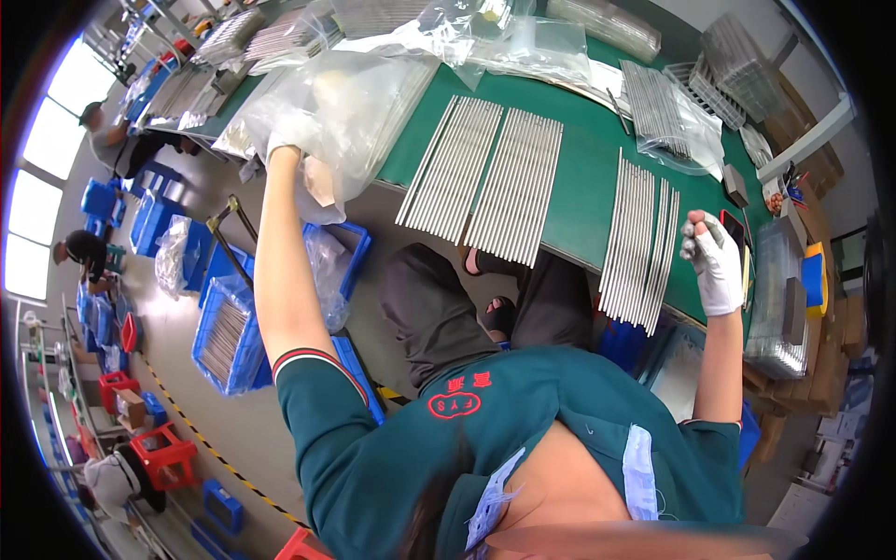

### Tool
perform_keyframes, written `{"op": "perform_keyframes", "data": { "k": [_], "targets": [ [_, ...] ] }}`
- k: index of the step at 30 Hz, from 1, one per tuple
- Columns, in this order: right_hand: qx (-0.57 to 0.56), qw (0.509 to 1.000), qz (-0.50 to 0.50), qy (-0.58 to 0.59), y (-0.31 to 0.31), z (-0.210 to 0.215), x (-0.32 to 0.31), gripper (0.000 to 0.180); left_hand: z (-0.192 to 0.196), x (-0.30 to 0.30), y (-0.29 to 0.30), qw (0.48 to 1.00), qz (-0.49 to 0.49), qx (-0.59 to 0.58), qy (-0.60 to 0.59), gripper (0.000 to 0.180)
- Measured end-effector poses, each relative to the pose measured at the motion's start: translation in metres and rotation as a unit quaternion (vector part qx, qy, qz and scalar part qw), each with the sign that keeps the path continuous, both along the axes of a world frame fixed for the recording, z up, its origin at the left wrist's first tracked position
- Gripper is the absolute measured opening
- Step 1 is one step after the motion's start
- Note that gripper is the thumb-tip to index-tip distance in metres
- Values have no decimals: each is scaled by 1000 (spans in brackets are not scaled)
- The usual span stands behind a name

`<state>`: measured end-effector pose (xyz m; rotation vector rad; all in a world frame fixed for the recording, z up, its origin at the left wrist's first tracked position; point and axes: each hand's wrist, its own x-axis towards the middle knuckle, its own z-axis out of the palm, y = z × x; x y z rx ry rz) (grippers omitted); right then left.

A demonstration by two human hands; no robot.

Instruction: Inspecting and sorting long thin metal rods at a manufacturing workbench.

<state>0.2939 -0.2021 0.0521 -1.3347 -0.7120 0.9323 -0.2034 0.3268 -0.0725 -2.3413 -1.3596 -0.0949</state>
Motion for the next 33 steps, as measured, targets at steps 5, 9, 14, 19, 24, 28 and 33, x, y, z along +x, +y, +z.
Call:
{"op": "perform_keyframes", "data": {
  "k": [5, 9, 14, 19, 24, 28, 33],
  "targets": [
    [-17, 995, -94, 2, -46, -5, 4, 25, 118, 95, -98, 985, 24, -111, -129, 32],
    [-5, 997, -74, 5, -34, -6, 5, 24, 137, 44, -144, 977, 164, -109, -83, 33],
    [-17, 999, -48, -16, -25, -8, 5, 23, 143, -27, -267, 950, 174, -103, -239, 31],
    [-14, 998, -54, -33, -21, -2, -1, 22, 150, -65, -368, 737, 221, -335, -544, 23],
    [-5, 997, -23, -70, -5, 8, -19, 37, 148, 3, -420, 620, 64, -456, -636, 34],
    [-26, 995, 5, -94, -9, 12, -35, 27, 126, 124, -422, 560, -67, -597, -570, 33],
    [-20, 996, -20, -84, -37, 5, -44, 26, 95, 225, -447, 343, -24, -734, -585, 31]
  ]
}}
